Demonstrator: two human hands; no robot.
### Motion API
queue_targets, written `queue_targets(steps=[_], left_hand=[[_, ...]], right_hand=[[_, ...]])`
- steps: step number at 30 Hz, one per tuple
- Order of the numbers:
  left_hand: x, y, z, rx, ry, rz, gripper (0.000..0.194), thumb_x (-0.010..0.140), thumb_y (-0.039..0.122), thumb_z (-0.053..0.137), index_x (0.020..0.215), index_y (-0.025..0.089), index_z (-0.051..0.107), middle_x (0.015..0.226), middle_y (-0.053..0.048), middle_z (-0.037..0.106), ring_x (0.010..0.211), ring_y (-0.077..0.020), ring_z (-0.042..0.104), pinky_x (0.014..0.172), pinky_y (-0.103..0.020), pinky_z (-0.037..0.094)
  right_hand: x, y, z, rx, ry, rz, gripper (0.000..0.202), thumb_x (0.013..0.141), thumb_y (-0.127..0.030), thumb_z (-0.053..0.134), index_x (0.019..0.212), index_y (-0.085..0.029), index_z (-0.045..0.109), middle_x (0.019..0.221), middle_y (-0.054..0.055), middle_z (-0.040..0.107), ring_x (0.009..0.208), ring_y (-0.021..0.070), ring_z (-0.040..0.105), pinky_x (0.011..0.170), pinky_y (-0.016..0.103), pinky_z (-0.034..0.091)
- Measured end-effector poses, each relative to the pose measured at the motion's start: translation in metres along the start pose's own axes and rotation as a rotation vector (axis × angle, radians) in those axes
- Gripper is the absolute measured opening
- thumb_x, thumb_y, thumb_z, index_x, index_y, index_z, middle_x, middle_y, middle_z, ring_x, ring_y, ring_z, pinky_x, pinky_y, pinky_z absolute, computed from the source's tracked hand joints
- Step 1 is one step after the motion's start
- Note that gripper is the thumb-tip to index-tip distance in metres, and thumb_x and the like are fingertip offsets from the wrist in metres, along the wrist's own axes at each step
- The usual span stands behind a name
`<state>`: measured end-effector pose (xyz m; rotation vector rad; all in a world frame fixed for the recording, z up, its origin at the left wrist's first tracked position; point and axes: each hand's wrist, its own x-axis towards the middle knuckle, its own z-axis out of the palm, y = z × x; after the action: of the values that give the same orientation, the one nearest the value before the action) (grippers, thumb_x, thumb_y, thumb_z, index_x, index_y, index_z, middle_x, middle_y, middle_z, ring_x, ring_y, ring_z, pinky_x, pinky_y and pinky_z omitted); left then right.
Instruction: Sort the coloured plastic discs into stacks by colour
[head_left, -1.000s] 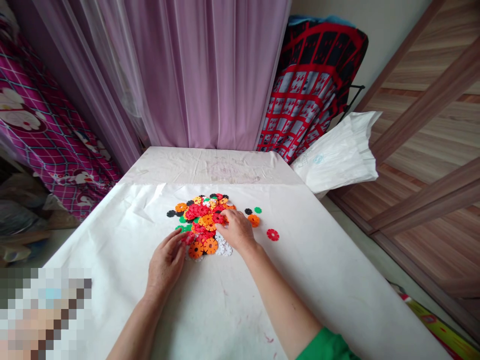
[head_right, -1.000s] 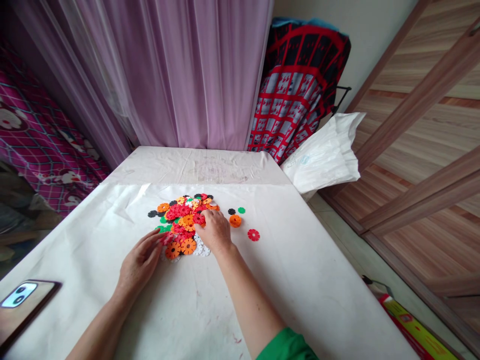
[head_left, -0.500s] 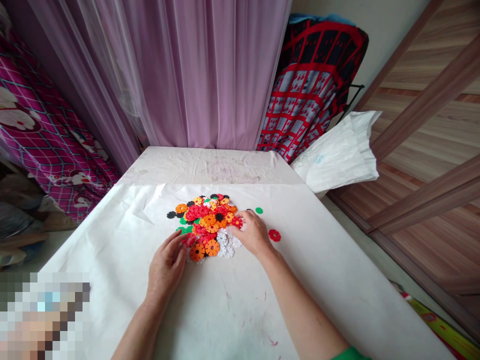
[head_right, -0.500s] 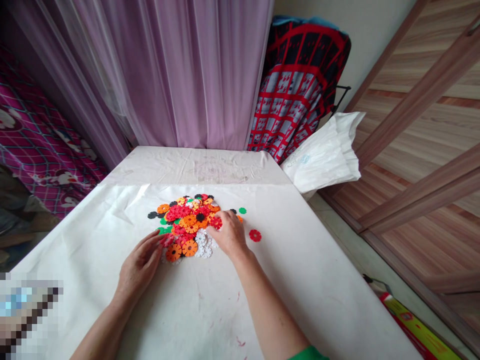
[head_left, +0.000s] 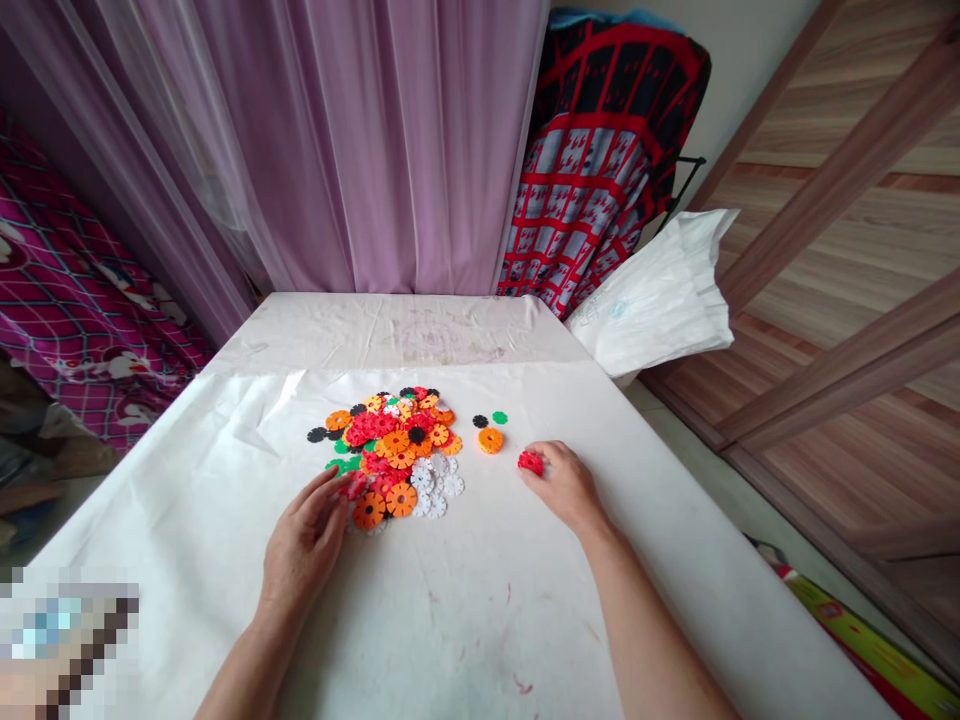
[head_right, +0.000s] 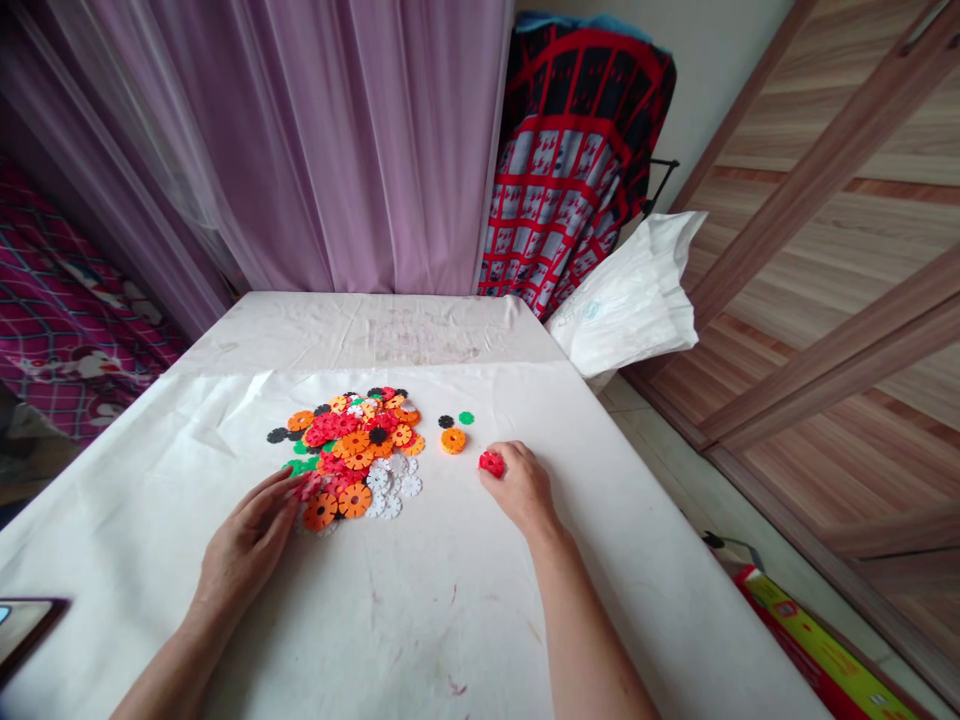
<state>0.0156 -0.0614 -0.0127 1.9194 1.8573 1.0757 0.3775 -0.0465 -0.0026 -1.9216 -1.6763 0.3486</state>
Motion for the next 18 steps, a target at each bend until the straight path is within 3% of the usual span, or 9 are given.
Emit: queue_targets(steps=[9, 18], left_hand=[[0.0008, 0.0010, -0.0012, -0.009, -0.006, -0.006, 0.039, 0.086, 0.049, 0.048, 0.104, 0.027, 0.074, 0.127, -0.004, 0.069, 0.101, -0.0215, 0.070, 0.070, -0.026, 0.059], [0.0010, 0.0024, -0.0013, -0.009, -0.016, -0.001, 0.038, 0.088, 0.047, 0.048, 0.107, 0.026, 0.073, 0.128, -0.005, 0.068, 0.102, -0.0214, 0.070, 0.084, -0.031, 0.058]], right_hand=[[-0.0020, -0.0001, -0.0013, -0.062, -0.029, -0.036, 0.022, 0.078, -0.028, 0.059, 0.098, -0.021, 0.066, 0.103, 0.006, 0.066, 0.098, 0.0206, 0.063, 0.091, 0.033, 0.047], [-0.0038, 0.0048, 0.0035, -0.085, 0.052, -0.094, 0.022, 0.080, -0.030, 0.059, 0.098, -0.021, 0.067, 0.104, 0.007, 0.068, 0.096, 0.0209, 0.063, 0.088, 0.033, 0.048]])
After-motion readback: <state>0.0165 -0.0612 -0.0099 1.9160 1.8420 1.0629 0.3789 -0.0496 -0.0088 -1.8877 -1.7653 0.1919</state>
